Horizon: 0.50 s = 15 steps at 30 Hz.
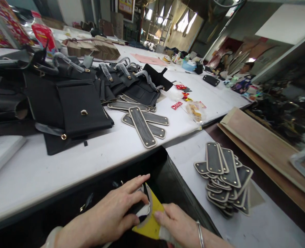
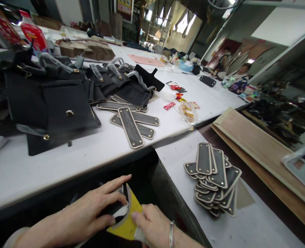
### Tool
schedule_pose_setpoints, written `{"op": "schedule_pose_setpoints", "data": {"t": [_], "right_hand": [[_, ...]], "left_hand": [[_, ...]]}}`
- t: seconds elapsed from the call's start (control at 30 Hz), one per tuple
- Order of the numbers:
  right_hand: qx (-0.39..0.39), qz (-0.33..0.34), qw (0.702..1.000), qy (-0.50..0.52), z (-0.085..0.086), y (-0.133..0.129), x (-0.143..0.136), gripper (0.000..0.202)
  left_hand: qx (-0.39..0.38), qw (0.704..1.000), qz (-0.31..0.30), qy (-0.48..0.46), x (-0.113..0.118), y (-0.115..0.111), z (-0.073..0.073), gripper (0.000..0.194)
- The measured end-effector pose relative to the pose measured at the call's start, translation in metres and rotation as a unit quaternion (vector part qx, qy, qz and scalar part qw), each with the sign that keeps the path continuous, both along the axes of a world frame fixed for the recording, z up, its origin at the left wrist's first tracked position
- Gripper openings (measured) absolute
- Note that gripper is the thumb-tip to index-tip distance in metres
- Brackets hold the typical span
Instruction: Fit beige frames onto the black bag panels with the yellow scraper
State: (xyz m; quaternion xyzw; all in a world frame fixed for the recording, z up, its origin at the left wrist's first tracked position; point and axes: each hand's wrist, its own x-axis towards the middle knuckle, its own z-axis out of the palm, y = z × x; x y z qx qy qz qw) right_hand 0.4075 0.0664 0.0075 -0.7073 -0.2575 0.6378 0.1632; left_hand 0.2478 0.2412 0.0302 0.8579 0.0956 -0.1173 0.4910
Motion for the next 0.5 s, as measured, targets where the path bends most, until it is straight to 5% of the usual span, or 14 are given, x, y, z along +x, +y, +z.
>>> {"op": "schedule_pose_setpoints", "data": {"t": [0.5], "right_hand": [[0.135, -0.059, 0.986, 0.077, -0.022, -0.005, -0.011, 0.060]], "left_hand": [[-0.020, 0.999, 0.004, -0.026, -0.006, 0.005, -0.014, 0.045]]}}
